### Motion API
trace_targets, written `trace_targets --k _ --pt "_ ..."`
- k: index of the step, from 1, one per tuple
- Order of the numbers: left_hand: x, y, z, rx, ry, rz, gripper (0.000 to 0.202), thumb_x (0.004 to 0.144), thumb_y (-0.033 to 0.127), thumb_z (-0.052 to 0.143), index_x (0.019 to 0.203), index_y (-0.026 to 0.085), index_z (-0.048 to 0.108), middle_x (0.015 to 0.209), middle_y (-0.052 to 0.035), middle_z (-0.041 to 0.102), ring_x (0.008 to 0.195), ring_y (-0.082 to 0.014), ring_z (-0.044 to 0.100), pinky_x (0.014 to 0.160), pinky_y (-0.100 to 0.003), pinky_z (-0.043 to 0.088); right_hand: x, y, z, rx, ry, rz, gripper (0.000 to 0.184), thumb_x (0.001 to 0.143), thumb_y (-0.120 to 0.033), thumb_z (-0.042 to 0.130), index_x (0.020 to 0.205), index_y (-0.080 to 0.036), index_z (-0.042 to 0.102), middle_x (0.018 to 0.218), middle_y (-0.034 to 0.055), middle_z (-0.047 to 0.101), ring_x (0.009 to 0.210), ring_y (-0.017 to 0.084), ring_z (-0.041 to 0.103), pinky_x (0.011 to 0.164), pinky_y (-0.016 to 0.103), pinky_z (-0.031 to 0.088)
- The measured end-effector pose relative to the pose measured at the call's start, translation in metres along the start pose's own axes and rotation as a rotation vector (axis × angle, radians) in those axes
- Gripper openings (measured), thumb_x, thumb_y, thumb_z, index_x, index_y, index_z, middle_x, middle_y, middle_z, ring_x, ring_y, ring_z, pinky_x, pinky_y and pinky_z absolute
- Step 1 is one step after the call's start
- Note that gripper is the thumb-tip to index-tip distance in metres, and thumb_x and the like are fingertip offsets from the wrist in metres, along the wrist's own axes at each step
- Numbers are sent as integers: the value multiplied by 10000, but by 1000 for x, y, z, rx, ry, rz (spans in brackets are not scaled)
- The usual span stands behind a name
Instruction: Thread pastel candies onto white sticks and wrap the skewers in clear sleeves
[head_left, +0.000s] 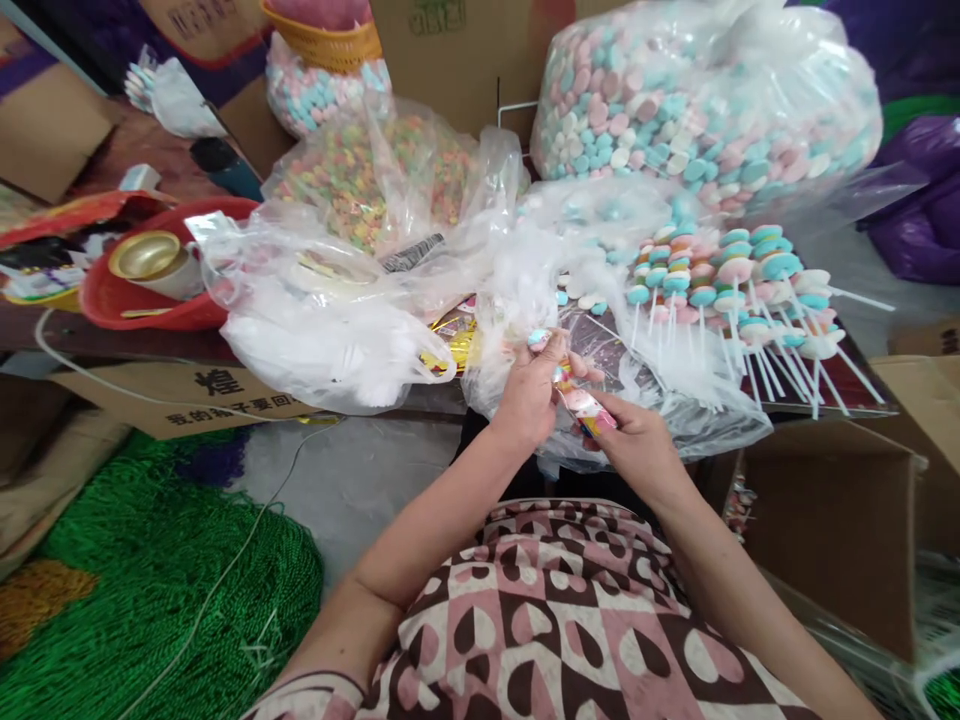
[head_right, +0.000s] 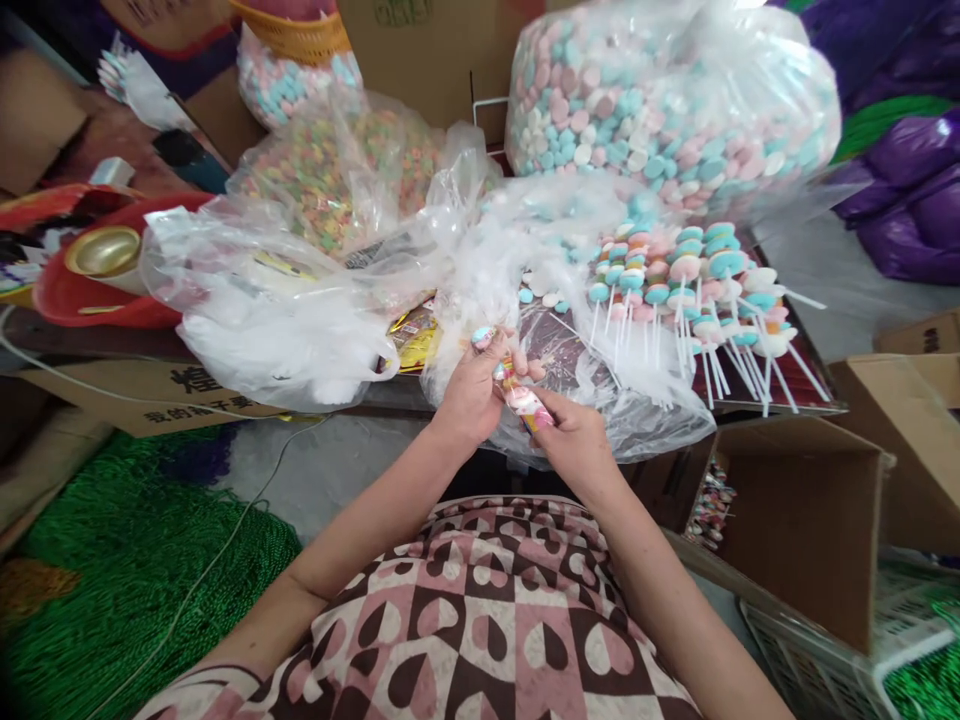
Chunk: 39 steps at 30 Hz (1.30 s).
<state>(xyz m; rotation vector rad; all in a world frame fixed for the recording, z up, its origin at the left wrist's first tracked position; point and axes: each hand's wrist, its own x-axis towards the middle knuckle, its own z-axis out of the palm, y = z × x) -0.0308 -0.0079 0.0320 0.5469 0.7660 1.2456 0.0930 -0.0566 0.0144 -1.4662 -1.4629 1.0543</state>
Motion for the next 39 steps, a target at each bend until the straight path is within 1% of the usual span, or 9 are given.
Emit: trace_targets --k 3,7,13,17,19,22,29,35,39 --pt "4 5 0 -24 0 20 316 833 465 687 973 224 539 620 58 566 676 -153 698 659 -260 532 -4 -2 -7 127 -44 106 331 788 -437 682 995 -200 783 580 -9 658 456 141 543 457 257 446" --pt "5 11 5 -52 -16 51 266 868 446 652 982 224 560 642 51 578 735 -158 711 763 -301 549 -11 -6 -12 245 -25 143 357 781 -538 708 721 -187 739 567 21 665 463 133 535 475 255 441" --pt "4 15 5 -116 -95 60 310 861 467 663 1030 227 563 711 28 633 742 -164 707 800 -323 544 -22 -17 -15 421 -236 295 443 782 -563 728 597 -173 629 471 -6 563 383 77 415 384 210 296" --pt "-7 7 2 46 -159 -79 572 828 677 584 1175 224 539 995 -58 700 784 -173 689 768 -323 529 -22 -17 -17 469 -7 256 442 744 -572 753 609 -185 586 424 -49 470 361 65 338 364 209 225" --pt "-15 -1 -1 225 -175 -100 675 781 714 610 1213 200 535 1063 -85 689 842 -177 679 806 -324 518 -19 -15 -17 395 116 183 443 775 -565 721 598 -192 561 439 -47 472 377 72 362 381 215 246" --pt "-26 -14 -5 567 -175 1 710 719 609 745 1238 184 513 1086 -92 679 934 -190 660 864 -328 498 -16 -12 -18 176 204 75 357 844 -511 634 671 -200 608 447 -54 460 397 92 373 417 232 289" --pt "-33 -12 -3 1192 -102 263 366 875 495 599 1077 191 576 805 -17 670 740 -174 624 718 -302 463 -9 2 -16 -491 386 -154 343 879 -387 491 880 -167 754 547 38 631 485 177 541 528 285 353" --pt "-22 -16 -6 1365 -103 298 293 941 446 481 790 206 555 704 -24 621 712 -184 586 652 -286 386 -12 11 -4 -646 324 -182 390 899 -343 450 1037 -153 762 707 107 741 564 227 637 555 309 376" --pt "-13 -21 -21 1164 -108 214 302 928 364 465 665 215 483 598 -4 554 607 -156 514 619 -287 359 -14 5 -11 -333 110 -88 433 879 -427 529 1126 -140 739 615 50 686 553 202 611 575 306 440"
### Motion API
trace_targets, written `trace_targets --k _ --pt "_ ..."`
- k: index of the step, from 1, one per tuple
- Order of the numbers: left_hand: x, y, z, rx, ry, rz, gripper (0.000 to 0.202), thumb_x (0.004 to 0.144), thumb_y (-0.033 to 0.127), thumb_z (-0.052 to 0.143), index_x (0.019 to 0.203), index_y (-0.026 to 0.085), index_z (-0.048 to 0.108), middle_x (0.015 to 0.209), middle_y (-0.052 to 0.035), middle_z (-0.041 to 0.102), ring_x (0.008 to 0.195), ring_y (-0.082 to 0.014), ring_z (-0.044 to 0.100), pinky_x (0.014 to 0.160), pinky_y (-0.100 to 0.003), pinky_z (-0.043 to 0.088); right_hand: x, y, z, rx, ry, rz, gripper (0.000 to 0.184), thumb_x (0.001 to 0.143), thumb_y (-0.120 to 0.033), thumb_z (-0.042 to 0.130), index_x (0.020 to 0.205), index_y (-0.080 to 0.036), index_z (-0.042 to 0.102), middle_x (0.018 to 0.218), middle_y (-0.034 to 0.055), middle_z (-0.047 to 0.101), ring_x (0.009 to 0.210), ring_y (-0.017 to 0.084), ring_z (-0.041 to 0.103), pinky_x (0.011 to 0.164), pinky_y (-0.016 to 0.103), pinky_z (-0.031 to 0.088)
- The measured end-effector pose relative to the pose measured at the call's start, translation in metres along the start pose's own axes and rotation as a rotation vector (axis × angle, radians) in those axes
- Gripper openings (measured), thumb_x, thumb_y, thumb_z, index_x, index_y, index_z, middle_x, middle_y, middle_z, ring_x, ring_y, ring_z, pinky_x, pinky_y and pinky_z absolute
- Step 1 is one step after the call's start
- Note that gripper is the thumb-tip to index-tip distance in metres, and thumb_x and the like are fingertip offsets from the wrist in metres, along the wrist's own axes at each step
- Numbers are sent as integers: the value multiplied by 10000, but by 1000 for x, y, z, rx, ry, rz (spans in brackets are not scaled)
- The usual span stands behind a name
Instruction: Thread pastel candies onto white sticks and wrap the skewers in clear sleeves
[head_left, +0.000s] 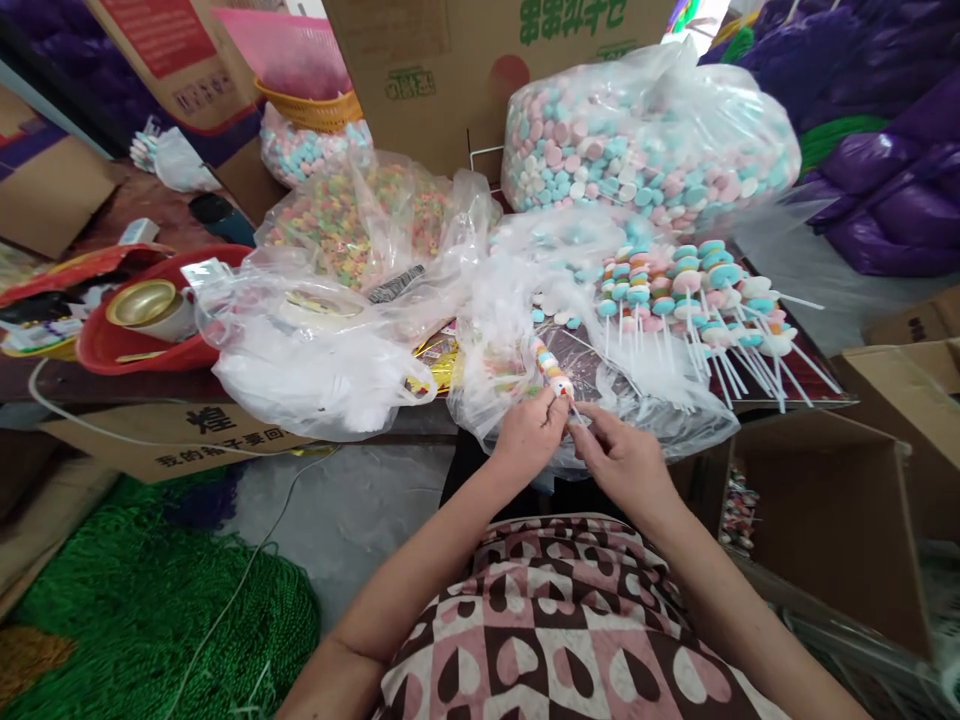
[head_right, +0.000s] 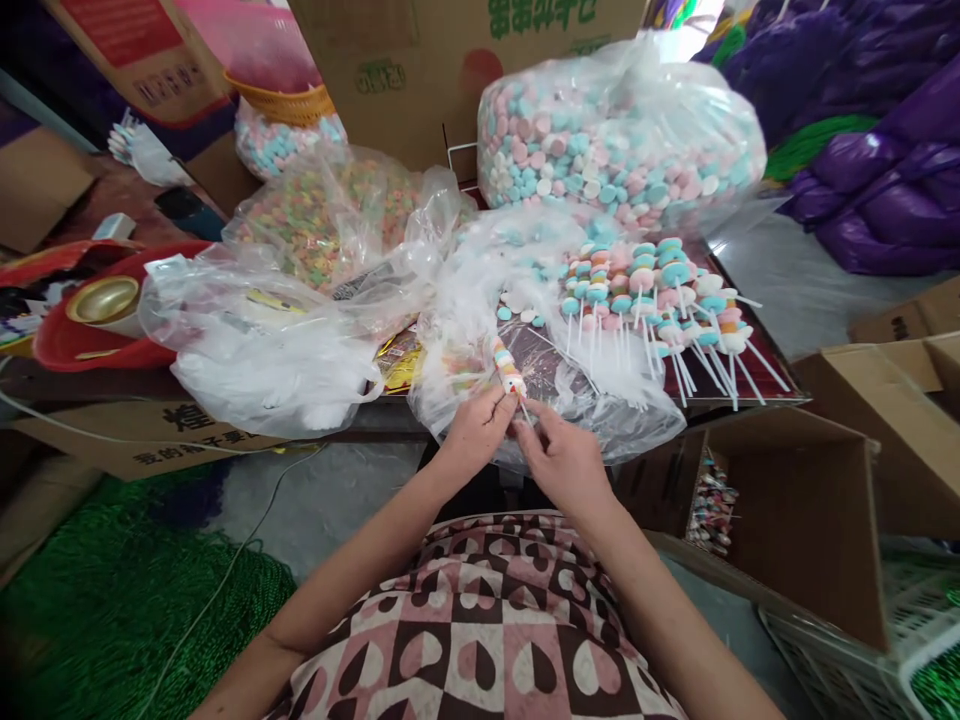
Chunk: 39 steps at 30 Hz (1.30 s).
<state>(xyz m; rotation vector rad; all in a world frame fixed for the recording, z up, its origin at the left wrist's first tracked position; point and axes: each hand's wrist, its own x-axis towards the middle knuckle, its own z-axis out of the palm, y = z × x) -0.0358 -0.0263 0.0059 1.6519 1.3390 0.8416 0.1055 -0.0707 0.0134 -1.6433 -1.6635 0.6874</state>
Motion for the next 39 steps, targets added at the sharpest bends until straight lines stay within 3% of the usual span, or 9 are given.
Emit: trace_targets --k 2,6,8,15,20,23,28,34,39 --pt "0 -7 -2 -237 -73 -99 292 896 397 490 669 214 490 554 6 549 545 -143 505 576 -277 367 4 0 -8 252 -93 105 433 877 -477 566 1120 -161 736 664 38 696 567 182 602 570 299 467" --pt "-3 -10 -3 -815 -210 -303 266 817 459 533 759 202 498 540 34 531 495 -134 562 479 -239 378 15 6 -13 534 -25 261 333 812 -454 695 1025 -207 756 834 44 735 655 167 610 574 282 476" --pt "-3 -6 -4 -921 -229 -312 255 794 441 549 769 194 494 555 39 532 505 -125 579 470 -221 390 17 9 -8 615 -41 275 316 775 -426 743 1015 -221 757 921 47 748 701 169 621 601 287 490" --pt "-3 -4 -3 -578 -307 -311 144 791 300 471 809 182 552 528 35 565 465 -102 507 462 -211 399 15 11 9 729 -12 275 347 773 -416 762 1069 -240 718 1037 51 742 827 190 649 715 321 508" --pt "-7 -11 1 -507 -335 -364 126 816 265 472 789 178 558 543 34 569 482 -97 520 482 -208 422 16 9 15 795 -5 387 343 716 -384 802 1006 -218 728 877 19 715 724 150 595 680 291 473" --pt "-9 -10 1 -570 -299 -433 191 854 365 526 840 176 557 626 19 601 508 -107 573 490 -221 452 17 8 17 848 10 438 308 693 -336 803 966 -214 730 819 0 687 662 120 554 626 260 449" --pt "-9 -13 3 -677 -208 -445 480 839 658 531 854 179 545 637 9 601 512 -116 594 503 -243 490 12 5 21 710 32 342 254 741 -317 744 976 -224 717 846 14 695 754 158 605 687 290 501" --pt "-10 -19 9 -627 -157 -377 475 808 670 579 787 198 527 502 61 494 420 -93 474 397 -211 322 5 1 22 661 -40 261 300 814 -307 671 1106 -237 680 968 41 721 844 186 645 739 323 533" --pt "-10 -16 5 -609 -85 -306 442 862 621 526 711 210 465 485 77 424 424 -80 397 439 -218 323 8 6 19 771 46 346 168 847 -376 675 880 -212 692 884 35 698 809 167 626 704 287 512"
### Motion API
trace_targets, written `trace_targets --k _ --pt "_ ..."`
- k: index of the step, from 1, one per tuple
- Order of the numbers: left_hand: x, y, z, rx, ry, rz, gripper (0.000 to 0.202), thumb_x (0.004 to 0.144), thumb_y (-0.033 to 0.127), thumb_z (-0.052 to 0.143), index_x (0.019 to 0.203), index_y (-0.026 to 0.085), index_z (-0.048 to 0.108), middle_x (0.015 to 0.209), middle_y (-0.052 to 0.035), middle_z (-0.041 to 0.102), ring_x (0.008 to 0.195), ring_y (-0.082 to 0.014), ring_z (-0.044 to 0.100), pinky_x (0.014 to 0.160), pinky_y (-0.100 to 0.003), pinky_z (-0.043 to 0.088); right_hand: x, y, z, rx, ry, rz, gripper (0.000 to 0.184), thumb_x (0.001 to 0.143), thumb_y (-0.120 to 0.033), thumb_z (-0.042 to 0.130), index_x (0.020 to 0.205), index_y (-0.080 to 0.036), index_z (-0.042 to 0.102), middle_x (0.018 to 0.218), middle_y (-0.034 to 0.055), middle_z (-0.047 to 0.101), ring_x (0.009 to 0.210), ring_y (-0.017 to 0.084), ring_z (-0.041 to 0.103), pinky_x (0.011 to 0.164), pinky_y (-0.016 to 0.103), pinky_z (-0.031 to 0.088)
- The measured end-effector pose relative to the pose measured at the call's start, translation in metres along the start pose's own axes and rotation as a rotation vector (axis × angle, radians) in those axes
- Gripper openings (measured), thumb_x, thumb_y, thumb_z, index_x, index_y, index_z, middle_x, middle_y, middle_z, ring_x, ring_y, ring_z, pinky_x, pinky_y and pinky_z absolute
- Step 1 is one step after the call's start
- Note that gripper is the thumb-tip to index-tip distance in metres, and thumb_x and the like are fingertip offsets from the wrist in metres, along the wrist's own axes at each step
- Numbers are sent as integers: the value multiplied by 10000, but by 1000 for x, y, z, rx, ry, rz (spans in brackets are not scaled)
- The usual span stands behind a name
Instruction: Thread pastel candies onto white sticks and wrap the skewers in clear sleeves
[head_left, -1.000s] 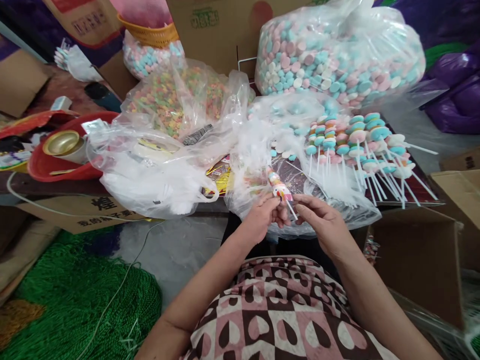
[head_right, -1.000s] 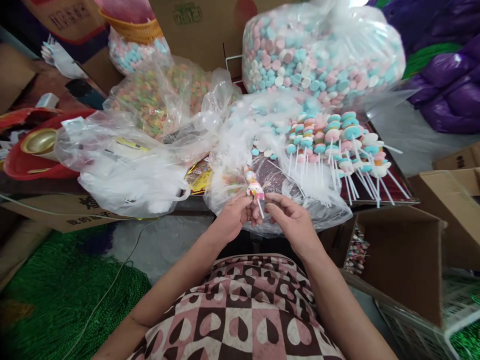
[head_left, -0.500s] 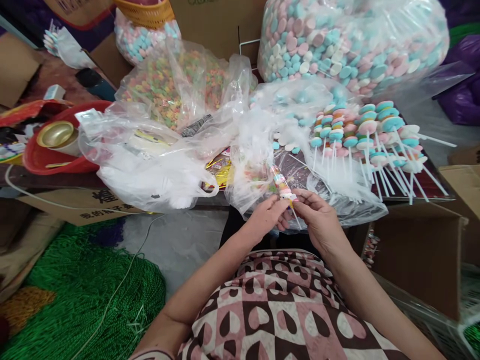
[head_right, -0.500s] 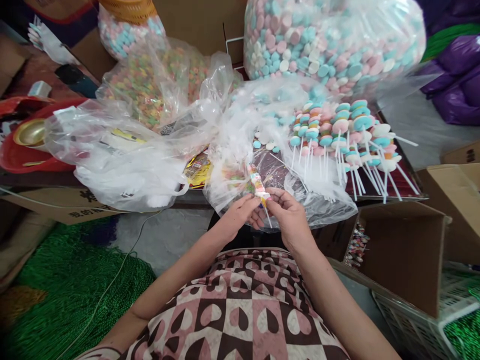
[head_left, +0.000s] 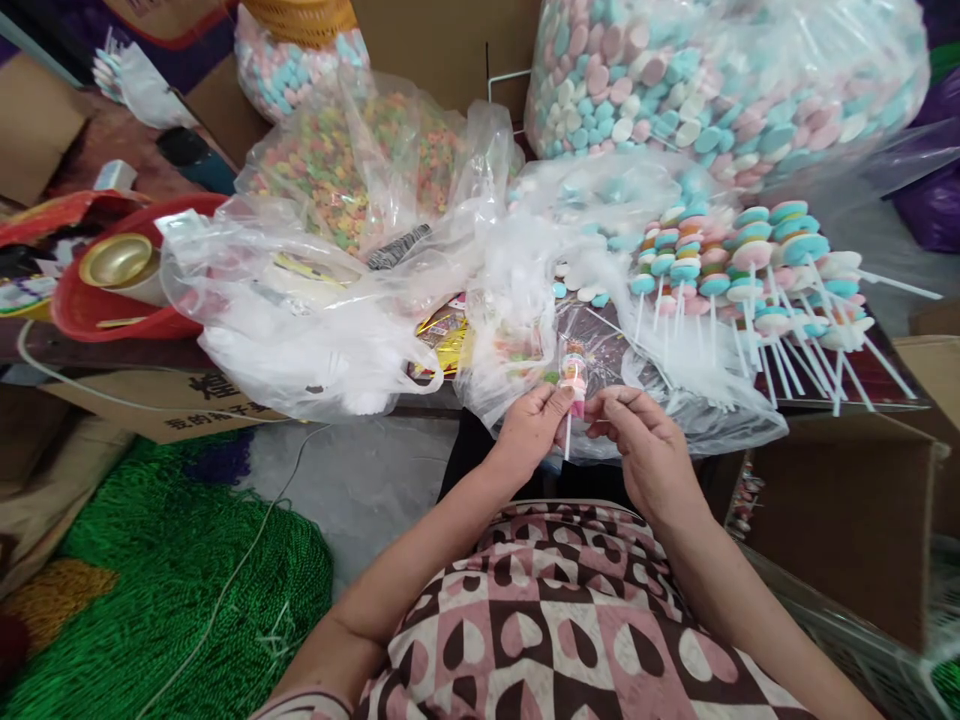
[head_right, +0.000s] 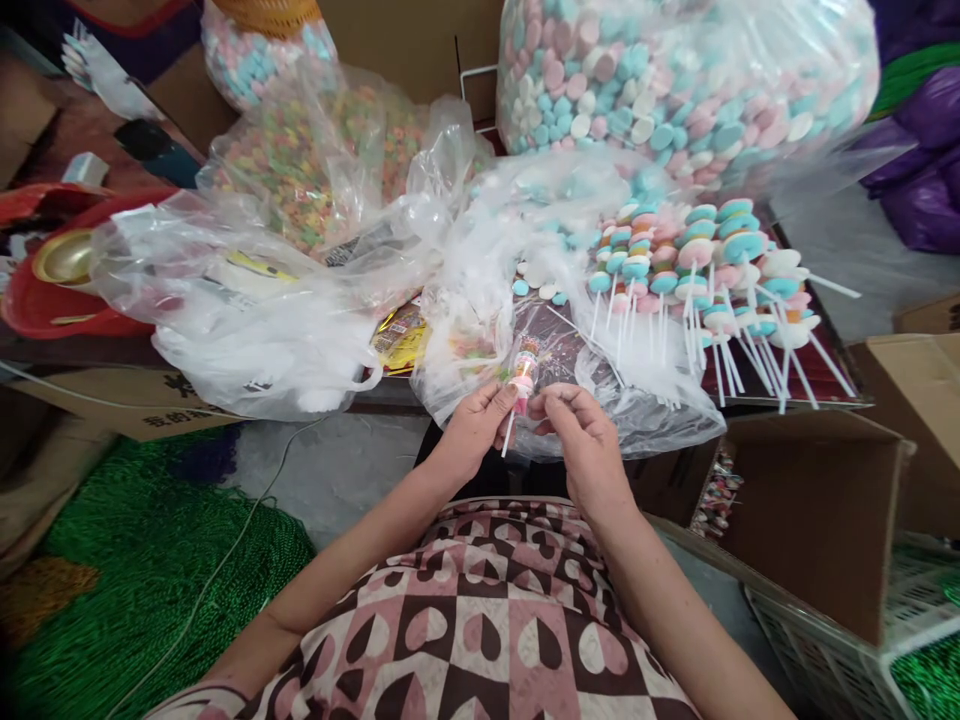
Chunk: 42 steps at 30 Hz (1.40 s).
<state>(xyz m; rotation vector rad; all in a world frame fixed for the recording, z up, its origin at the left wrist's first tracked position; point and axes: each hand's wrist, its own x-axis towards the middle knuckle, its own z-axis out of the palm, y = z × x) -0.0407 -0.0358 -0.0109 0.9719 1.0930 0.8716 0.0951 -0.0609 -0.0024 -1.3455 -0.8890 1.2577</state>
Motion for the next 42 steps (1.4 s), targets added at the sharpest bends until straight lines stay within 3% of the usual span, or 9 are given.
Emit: trace_targets --k 5,10,13,17,23,29,32,38,42 --pt "-5 4 4 405 20 254 334 941 440 469 699 210 471 588 30 523 569 -117 504 604 -246 399 5 -2 0 39 -77 118 358 855 -562 625 800 -213 686 803 48 704 790 209 650 676 324 525" --pt "-8 3 9 693 -32 348 172 930 292 467 846 200 586 786 -39 652 714 -166 588 695 -276 426 9 -7 5 56 -129 94 297 733 -492 775 845 -222 726 860 31 736 888 218 672 826 346 523" --pt "-8 11 2 573 -59 305 207 929 339 490 873 194 627 800 -27 674 720 -153 592 707 -268 440 9 -7 3 104 -66 58 273 741 -440 780 923 -239 746 861 22 740 845 198 663 815 339 515" --pt "-1 29 -8 240 135 217 259 894 451 567 888 196 611 774 8 639 739 -127 583 709 -247 454 2 -14 0 79 -56 48 276 766 -438 752 951 -235 722 825 14 712 610 145 552 606 303 467" --pt "7 37 6 -385 -217 68 322 792 462 704 975 206 639 904 -29 700 836 -133 652 819 -270 515 -9 -27 3 263 -251 280 369 728 -530 768 699 -205 596 486 -64 462 376 56 240 390 233 180" --pt "9 39 13 -409 -47 58 336 777 468 722 916 185 603 764 -2 676 608 -96 573 537 -216 451 -12 -22 3 219 -247 330 446 745 -620 723 680 -199 593 433 -66 422 371 66 258 379 228 178" --pt "10 42 10 -414 5 86 327 788 470 718 901 189 595 726 24 659 549 -76 538 549 -222 458 -14 -22 2 156 -267 286 393 721 -545 782 697 -190 616 476 -47 500 392 67 324 390 221 215" --pt "5 23 11 -403 -200 44 350 721 492 789 849 184 686 782 -10 689 722 -100 611 691 -221 497 -14 -15 7 151 -119 148 377 725 -483 793 612 -191 584 458 -51 475 387 65 329 380 220 230" --pt "6 17 9 -350 -154 54 309 771 499 746 816 198 694 782 -10 677 768 -114 614 735 -240 506 -16 -14 8 93 -153 123 376 787 -518 736 656 -191 607 508 -35 527 412 76 394 399 222 279"
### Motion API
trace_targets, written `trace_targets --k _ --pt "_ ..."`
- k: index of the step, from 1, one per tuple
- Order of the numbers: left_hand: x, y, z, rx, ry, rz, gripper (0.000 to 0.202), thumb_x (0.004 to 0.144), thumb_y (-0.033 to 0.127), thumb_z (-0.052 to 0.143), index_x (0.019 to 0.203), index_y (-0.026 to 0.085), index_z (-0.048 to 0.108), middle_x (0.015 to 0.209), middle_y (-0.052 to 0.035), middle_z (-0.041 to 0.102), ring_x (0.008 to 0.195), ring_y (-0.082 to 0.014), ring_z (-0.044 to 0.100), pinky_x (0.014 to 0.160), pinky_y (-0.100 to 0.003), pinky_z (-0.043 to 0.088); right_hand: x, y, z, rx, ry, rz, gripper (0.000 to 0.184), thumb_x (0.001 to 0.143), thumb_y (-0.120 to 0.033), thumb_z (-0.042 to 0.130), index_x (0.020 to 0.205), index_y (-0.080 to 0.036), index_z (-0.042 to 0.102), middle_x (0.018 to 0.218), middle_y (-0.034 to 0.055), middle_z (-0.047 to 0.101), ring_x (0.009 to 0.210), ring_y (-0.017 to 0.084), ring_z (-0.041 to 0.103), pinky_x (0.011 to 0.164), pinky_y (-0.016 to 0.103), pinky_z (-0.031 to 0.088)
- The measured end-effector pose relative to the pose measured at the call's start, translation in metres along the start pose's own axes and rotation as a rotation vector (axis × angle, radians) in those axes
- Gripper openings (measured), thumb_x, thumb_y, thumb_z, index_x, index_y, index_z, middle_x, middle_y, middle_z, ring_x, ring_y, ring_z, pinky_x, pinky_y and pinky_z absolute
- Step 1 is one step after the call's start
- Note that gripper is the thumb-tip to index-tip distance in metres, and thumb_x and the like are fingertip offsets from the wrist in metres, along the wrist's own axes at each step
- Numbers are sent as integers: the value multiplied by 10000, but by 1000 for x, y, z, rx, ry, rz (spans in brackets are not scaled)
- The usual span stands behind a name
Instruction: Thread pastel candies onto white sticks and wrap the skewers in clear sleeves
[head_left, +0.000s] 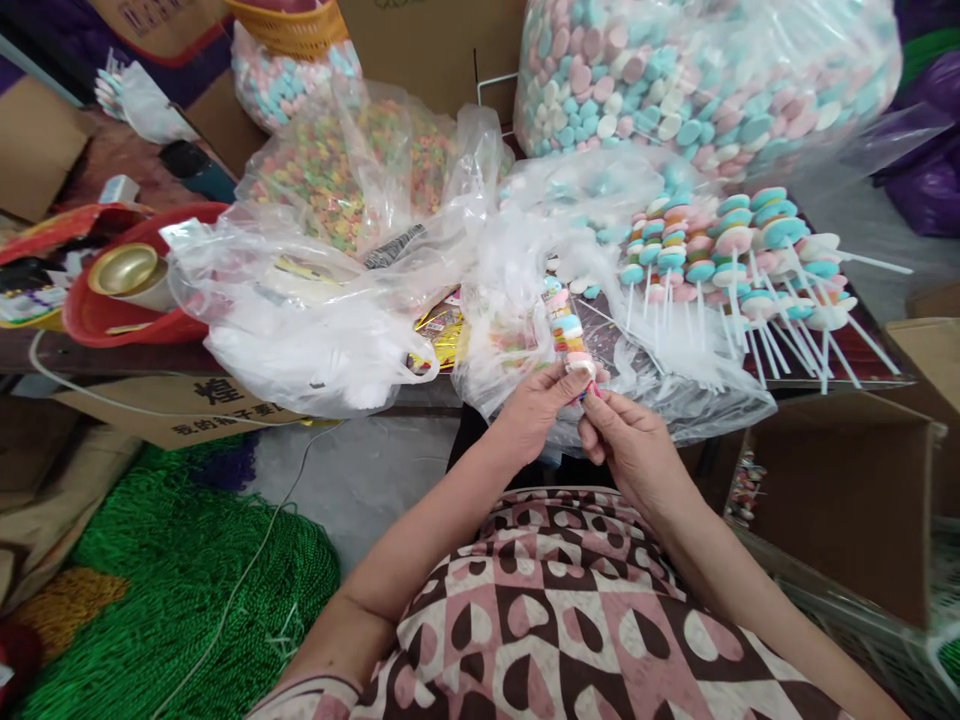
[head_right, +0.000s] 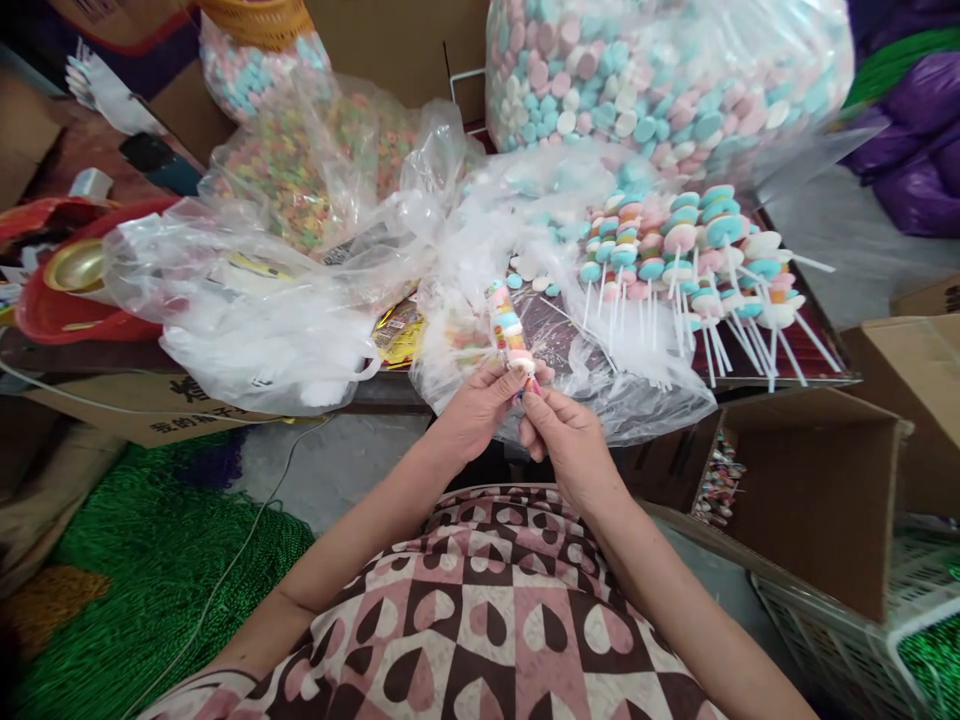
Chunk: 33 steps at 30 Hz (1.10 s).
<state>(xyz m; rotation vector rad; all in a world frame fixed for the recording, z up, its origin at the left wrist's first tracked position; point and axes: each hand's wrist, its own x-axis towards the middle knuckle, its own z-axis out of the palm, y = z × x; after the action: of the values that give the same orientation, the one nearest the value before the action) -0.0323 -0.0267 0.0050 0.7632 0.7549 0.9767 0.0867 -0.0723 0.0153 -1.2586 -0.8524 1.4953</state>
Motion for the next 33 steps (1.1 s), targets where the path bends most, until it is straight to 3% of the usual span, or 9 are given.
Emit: trace_targets --k 3,7,10,14,18,21,24,28,33 --pt "1 7 0 28 53 -3 338 770 530 730 813 200 673 784 -9 670 696 -105 581 669 -241 490 -3 -2 -1 -48 -97 32 374 822 -537 693 708 -188 624 537 -14 587 431 87 449 430 223 329" --pt "-1 9 0 146 -33 -4 461 805 655 616 741 199 607 618 17 527 568 -105 470 599 -264 450 -4 -1 -2 -38 -103 47 366 815 -560 683 793 -198 636 496 -29 575 417 98 439 421 221 335" --pt "-3 6 -2 493 23 139 506 874 668 489 655 212 510 592 13 444 610 -135 452 649 -286 447 -3 2 -4 -93 -87 34 388 835 -595 639 801 -210 615 466 -43 553 385 100 420 397 222 315" --pt "-2 6 -5 1040 98 411 444 942 551 411 654 218 478 743 -60 567 796 -202 526 832 -346 436 0 0 -8 -374 -5 -65 437 885 -625 552 726 -218 577 426 -54 498 371 102 399 404 235 309" --pt "-1 8 -8 1176 47 465 454 968 535 343 689 208 489 774 -75 595 794 -209 540 829 -367 424 3 -4 -9 -536 50 -185 474 895 -627 536 661 -215 555 423 -46 473 411 109 411 448 247 327" --pt "-3 10 -10 976 18 387 489 947 602 386 716 195 531 763 -50 605 767 -182 543 793 -343 436 4 -2 -10 -379 17 -134 426 897 -613 554 770 -208 596 412 -75 430 371 93 338 402 238 253" --pt "-5 12 -10 508 63 244 496 887 668 485 894 193 628 892 -59 669 845 -179 594 788 -314 465 3 4 -10 -198 -19 -95 387 906 -582 573 824 -205 610 404 -94 393 354 77 288 386 225 198" --pt "-2 16 0 -90 -33 34 529 798 673 625 1015 192 649 824 -42 685 649 -128 568 543 -241 412 0 11 -6 -119 -95 -50 376 905 -558 598 808 -195 613 413 -91 392 362 66 280 391 216 184" --pt "-2 18 14 -243 12 -88 470 703 478 804 1033 172 669 582 32 571 510 -81 517 399 -157 243 -3 13 1 -83 -111 -30 405 887 -573 619 750 -193 586 416 -86 386 375 64 270 394 218 172"
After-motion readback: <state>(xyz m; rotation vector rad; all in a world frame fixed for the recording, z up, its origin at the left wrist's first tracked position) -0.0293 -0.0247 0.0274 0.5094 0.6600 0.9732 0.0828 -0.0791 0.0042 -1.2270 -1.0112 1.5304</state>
